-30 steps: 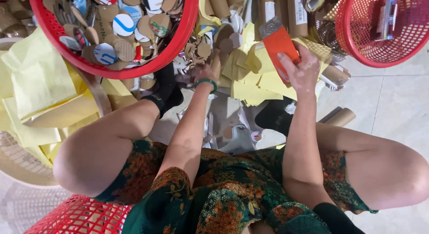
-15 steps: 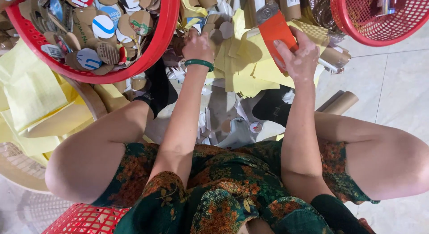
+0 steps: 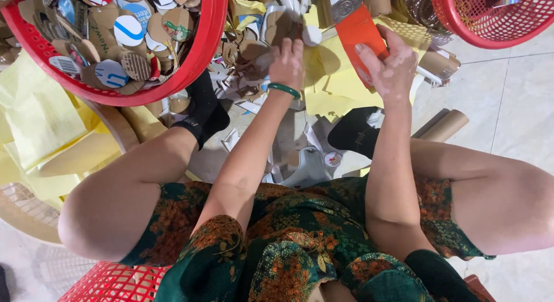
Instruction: Applying tape to seal the ends of cardboard tubes.
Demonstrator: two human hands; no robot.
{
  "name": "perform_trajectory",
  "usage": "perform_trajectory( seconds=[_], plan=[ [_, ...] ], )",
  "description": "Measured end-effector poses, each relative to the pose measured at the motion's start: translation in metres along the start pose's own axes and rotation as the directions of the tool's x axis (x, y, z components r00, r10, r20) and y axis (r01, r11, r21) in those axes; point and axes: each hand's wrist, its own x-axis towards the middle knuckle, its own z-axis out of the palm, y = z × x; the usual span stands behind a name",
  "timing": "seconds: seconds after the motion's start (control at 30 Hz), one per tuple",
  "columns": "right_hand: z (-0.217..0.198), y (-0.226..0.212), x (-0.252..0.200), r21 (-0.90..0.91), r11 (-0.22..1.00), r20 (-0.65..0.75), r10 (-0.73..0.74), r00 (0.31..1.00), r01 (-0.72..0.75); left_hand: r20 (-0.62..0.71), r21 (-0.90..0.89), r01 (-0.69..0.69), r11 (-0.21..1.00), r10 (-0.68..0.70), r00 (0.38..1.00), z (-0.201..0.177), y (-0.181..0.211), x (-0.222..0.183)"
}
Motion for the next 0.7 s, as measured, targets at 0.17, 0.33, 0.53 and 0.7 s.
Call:
perform_trajectory(
  seconds=[0.17,0.33,0.53,0.7],
  plan=[
    [-0.002,0.002,-0.002,0.043,0.998,0.026,0.037,0.999,-0.039,0.119,0.075,0.141,0.987,-0.149,0.982,-0.03,-0.023,0.029],
    [0.0,0.005,0.001,0.01,0.998,0.017,0.06,0.998,-0.06,0.324,-0.146,0.075,0.987,-0.024,0.946,-0.061,-0.032,0.042],
    [0.002,0.009,0.001,-0.034,0.999,0.016,-0.035,0.999,0.036,0.278,-0.34,-0.119,0.933,0.221,0.935,-0.043,-0.06,0.036],
    [0.003,0.01,0.001,0.04,0.999,0.03,-0.025,0.999,0.023,0.376,-0.386,0.108,0.916,0.049,0.925,-0.067,-0.054,0.028]
  ],
)
